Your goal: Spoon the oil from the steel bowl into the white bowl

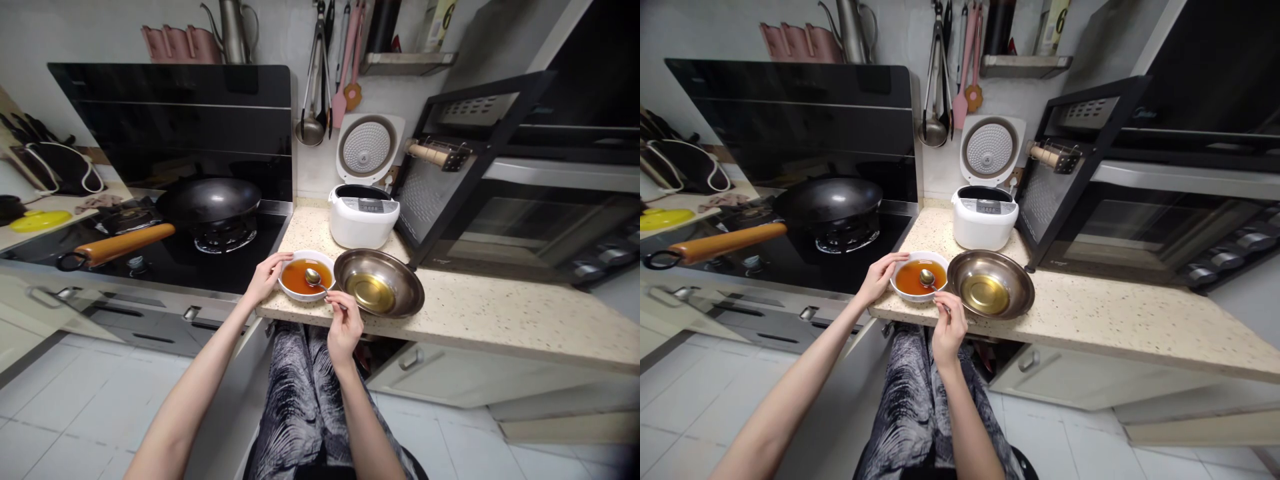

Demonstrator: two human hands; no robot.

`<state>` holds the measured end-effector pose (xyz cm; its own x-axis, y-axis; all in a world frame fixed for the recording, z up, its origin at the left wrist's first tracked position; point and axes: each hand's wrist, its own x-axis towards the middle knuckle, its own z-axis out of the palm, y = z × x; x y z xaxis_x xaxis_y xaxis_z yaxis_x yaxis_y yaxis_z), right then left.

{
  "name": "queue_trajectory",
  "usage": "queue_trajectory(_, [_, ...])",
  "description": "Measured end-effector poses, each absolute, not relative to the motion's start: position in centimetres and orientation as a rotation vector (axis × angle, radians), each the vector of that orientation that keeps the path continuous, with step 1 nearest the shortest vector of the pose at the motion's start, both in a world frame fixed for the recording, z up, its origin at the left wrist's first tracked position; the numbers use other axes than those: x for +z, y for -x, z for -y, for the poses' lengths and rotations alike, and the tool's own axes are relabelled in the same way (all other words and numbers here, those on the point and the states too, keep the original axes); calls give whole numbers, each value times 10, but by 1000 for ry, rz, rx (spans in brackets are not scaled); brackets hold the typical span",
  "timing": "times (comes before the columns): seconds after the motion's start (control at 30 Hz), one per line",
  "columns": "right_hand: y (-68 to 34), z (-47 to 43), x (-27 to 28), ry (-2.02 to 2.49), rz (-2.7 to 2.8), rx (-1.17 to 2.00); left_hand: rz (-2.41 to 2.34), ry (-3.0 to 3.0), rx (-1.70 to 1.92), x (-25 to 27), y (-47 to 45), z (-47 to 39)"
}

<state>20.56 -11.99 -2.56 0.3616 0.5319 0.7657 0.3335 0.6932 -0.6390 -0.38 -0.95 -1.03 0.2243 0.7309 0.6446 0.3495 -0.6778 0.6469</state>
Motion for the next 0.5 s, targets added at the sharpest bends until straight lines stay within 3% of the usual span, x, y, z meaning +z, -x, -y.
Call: queue_trajectory(0.5, [-216, 128, -14, 827, 1191, 102, -990, -2141, 1436, -10, 4, 9])
